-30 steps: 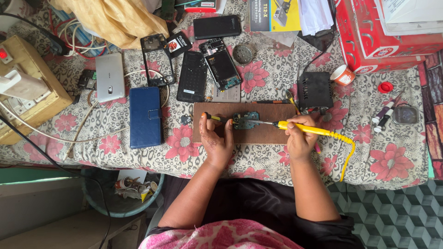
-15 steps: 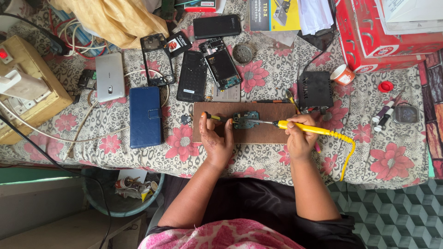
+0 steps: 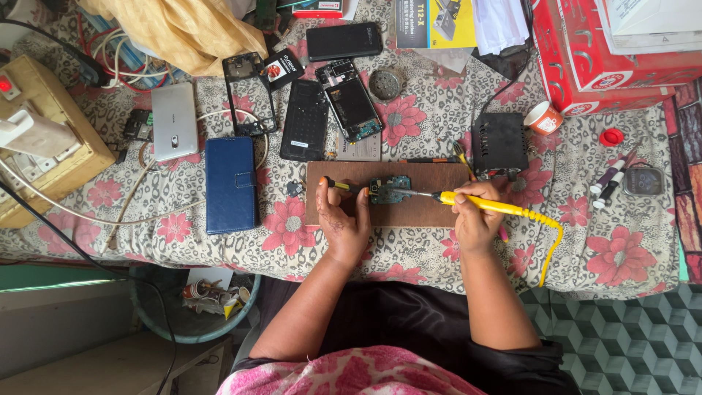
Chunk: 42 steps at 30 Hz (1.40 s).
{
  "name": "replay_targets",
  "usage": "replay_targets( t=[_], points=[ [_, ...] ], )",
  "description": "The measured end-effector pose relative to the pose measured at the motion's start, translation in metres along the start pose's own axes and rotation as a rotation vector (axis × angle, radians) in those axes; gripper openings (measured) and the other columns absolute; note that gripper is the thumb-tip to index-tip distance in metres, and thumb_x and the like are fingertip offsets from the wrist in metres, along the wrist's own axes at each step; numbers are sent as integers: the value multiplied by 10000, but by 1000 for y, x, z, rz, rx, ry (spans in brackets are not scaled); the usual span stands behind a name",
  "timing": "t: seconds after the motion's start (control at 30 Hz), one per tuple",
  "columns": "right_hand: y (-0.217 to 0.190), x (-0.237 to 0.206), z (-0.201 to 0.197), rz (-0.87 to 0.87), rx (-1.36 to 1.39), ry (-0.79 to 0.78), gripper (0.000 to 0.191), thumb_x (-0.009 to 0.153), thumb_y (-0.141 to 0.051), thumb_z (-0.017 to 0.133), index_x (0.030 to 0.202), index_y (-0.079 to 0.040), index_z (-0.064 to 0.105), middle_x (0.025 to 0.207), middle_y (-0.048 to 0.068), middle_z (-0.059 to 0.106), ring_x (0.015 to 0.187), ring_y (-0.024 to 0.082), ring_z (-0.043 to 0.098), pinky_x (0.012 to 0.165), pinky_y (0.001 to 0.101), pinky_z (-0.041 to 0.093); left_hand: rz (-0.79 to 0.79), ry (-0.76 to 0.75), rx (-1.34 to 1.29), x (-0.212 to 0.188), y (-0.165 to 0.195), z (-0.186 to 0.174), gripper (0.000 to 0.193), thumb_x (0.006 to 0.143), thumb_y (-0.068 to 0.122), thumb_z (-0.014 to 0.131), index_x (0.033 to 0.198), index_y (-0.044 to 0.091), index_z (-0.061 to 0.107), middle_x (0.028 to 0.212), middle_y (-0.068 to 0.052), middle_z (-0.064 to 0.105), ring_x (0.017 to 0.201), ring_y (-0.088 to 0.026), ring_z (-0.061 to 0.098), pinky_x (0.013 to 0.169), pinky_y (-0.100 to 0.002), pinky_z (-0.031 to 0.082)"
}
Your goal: The person disassembles a smartphone, removing its back cover and battery, then brushes the exposed circuit board with a toothbrush. They then hold the board on a wooden pad and solder components on it with a yellow soldering iron, working on the board for the rest of the clip.
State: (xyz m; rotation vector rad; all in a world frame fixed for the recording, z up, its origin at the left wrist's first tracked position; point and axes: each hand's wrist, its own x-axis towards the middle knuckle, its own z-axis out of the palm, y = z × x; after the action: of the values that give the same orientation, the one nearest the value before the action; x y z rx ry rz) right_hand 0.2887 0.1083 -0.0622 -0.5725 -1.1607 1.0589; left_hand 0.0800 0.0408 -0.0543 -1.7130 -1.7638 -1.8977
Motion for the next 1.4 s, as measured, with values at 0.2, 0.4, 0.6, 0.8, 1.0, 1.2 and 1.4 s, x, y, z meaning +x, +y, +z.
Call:
replay_targets(
  t=[0.2, 0.4, 0.6, 0.8, 1.0, 1.2, 1.4],
  points=[
    [0, -3, 1, -14, -6, -28, 100, 977, 14, 615, 1067, -5, 574, 951, 100, 616, 726, 106, 533, 712, 241, 469, -1, 11, -34, -1, -1, 1, 857, 951, -64, 718, 1547, 39, 110, 1089, -155, 655, 870, -225, 625, 803, -330, 512],
    [0, -4, 2, -49, -20, -62, 100, 981, 16, 604, 1072, -7, 567, 933, 95, 605, 742, 110, 522, 727, 247, 459, -8, 40, -61, -3, -1, 2, 836, 957, -77, 709, 1543, 44, 125, 1134, -152, 623, 932, -240, 617, 834, -336, 527],
    [0, -7, -1, -50, -32, -51, 96, 983, 11, 598, 1072, -9, 568, 932, 100, 609, 729, 110, 519, 721, 247, 457, 2, 41, -12, -4, -2, 3, 832, 949, -65, 717, 1529, 32, 129, 1150, -156, 626, 914, -235, 623, 837, -351, 526],
    [1, -7, -2, -63, -44, -44, 100, 981, 14, 595, 1073, -7, 563, 936, 100, 608, 730, 107, 524, 718, 242, 459, -6, 20, -44, -3, -2, 4, 821, 962, -65, 708, 1533, 41, 128, 1133, -144, 636, 907, -234, 626, 836, -350, 523],
    [0, -9, -2, -59, -105, -45, 90, 986, 19, 589, 1071, -3, 569, 925, 86, 610, 739, 101, 534, 721, 238, 463, 1, 29, -32, -2, -2, 4, 820, 956, -60, 710, 1529, 48, 133, 1130, -150, 637, 904, -236, 619, 844, -362, 515],
    [-4, -16, 4, -18, -219, 30, 66, 988, 19, 617, 1043, 7, 583, 894, 65, 613, 721, 82, 541, 692, 225, 460, -16, 35, -68, -4, -2, 4, 808, 964, -62, 699, 1530, 44, 132, 1142, -146, 636, 916, -230, 618, 897, -366, 497],
    [1, -14, 6, -41, -140, 89, 57, 976, 35, 599, 1024, 5, 589, 896, 77, 624, 692, 91, 541, 682, 229, 463, -62, 42, -79, -5, -1, 4, 795, 960, -64, 694, 1525, 36, 144, 1140, -147, 643, 893, -225, 619, 890, -357, 490]
  ],
)
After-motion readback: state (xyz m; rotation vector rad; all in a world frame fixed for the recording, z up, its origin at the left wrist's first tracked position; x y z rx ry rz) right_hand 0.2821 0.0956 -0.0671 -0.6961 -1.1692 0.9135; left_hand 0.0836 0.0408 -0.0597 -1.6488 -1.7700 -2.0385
